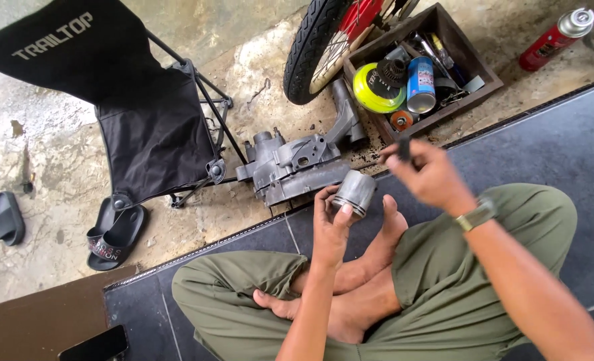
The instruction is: Cleaning carbon buildup from the ring grooves of a motorcycle piston using a specialized scraping tool.
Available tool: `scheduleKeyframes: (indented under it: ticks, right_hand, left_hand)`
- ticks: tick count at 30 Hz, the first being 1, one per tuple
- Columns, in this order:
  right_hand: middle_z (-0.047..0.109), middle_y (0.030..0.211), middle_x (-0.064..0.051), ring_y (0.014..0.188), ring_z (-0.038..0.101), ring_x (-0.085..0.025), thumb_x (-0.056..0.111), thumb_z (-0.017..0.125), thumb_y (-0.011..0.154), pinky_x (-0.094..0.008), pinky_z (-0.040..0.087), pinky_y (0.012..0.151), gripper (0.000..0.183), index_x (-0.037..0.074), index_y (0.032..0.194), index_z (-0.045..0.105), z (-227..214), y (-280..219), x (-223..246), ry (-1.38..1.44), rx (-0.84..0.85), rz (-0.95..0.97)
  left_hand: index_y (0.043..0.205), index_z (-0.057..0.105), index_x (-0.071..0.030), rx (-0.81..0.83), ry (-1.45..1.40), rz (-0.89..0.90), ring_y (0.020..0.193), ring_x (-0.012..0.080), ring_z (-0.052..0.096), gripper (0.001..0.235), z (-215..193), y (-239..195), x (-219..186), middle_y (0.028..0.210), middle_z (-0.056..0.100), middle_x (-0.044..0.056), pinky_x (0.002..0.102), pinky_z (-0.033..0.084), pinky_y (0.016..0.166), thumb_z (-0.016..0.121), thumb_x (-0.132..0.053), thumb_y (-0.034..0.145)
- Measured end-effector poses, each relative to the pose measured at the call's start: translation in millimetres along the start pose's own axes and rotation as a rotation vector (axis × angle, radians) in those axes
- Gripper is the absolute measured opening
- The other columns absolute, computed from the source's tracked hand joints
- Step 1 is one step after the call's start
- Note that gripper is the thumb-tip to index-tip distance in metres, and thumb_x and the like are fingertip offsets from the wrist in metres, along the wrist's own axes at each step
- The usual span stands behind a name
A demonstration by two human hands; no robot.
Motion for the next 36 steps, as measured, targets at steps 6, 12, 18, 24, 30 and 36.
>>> scheduleKeyframes:
  ticks: [6,12,18,24,30,36]
  right_hand:
    - [0.067,0.122,-0.026,0.079,0.069,-0.038,0.003,0.062,0.093,-0.053,0.056,0.061,0.023,-0.002,0.115,0.068,46,-27,-39,-0.057,0.279,0.035]
    - [0.069,0.106,-0.021,0.072,0.072,-0.033,0.014,0.068,0.091,-0.047,0.059,0.062,0.034,0.002,0.123,0.065,87,-41,-37,-0.214,0.458,0.003]
    - [0.073,0.103,-0.022,0.091,0.073,-0.044,0.027,0.059,0.097,-0.057,0.057,0.078,0.031,0.011,0.124,0.058,130,-60,-12,-0.341,0.628,-0.042]
    - [0.068,0.089,-0.010,0.081,0.071,-0.036,0.023,0.059,0.098,-0.047,0.058,0.073,0.011,0.016,0.105,0.064,133,-57,34,-0.479,0.522,-0.309]
    - [0.065,0.082,-0.010,0.077,0.067,-0.038,0.009,0.062,0.094,-0.046,0.056,0.071,0.006,0.015,0.094,0.061,166,-78,88,-0.299,0.654,-0.427]
    - [0.062,0.080,-0.008,0.080,0.068,-0.035,0.005,0.068,0.086,-0.044,0.054,0.076,0.010,0.013,0.085,0.062,173,-46,94,-0.291,0.617,-0.519]
  left_hand:
    - [0.139,0.052,-0.011,0.077,0.440,-0.007,0.098,0.0254,0.065,0.058,-20,-19,-19,0.123,0.055,0.017,0.043,0.060,0.083,0.073,-0.038,0.093]
    - [0.144,0.049,-0.012,-0.047,0.602,0.001,0.103,0.0273,0.064,0.066,-81,-27,-9,0.126,0.061,0.020,0.042,0.056,0.083,0.075,-0.024,0.084]
    - [0.138,0.056,-0.007,-0.087,0.107,-0.056,0.097,0.0234,0.062,0.051,-93,-32,-6,0.119,0.065,0.018,0.039,0.056,0.080,0.058,-0.043,0.103]
    - [0.133,0.061,-0.014,-0.211,-0.234,-0.054,0.088,0.0214,0.073,0.057,-110,-29,1,0.104,0.071,0.012,0.035,0.066,0.073,0.042,-0.059,0.105]
    - [0.140,0.039,-0.007,-0.065,-0.281,0.079,0.080,0.0295,0.074,0.067,-103,-26,-20,0.096,0.063,0.021,0.042,0.069,0.068,0.032,-0.062,0.104]
    - [0.137,0.048,-0.008,-0.111,-0.371,0.168,0.092,0.0320,0.074,0.056,-117,-20,-32,0.109,0.070,0.025,0.047,0.065,0.081,0.032,-0.053,0.108]
Point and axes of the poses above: each hand's wrist, its own y-axis towards the middle knuckle, its own z-axis out of the palm, x = y × z, the point moved 10 cm from there along y, towards the middle knuckle
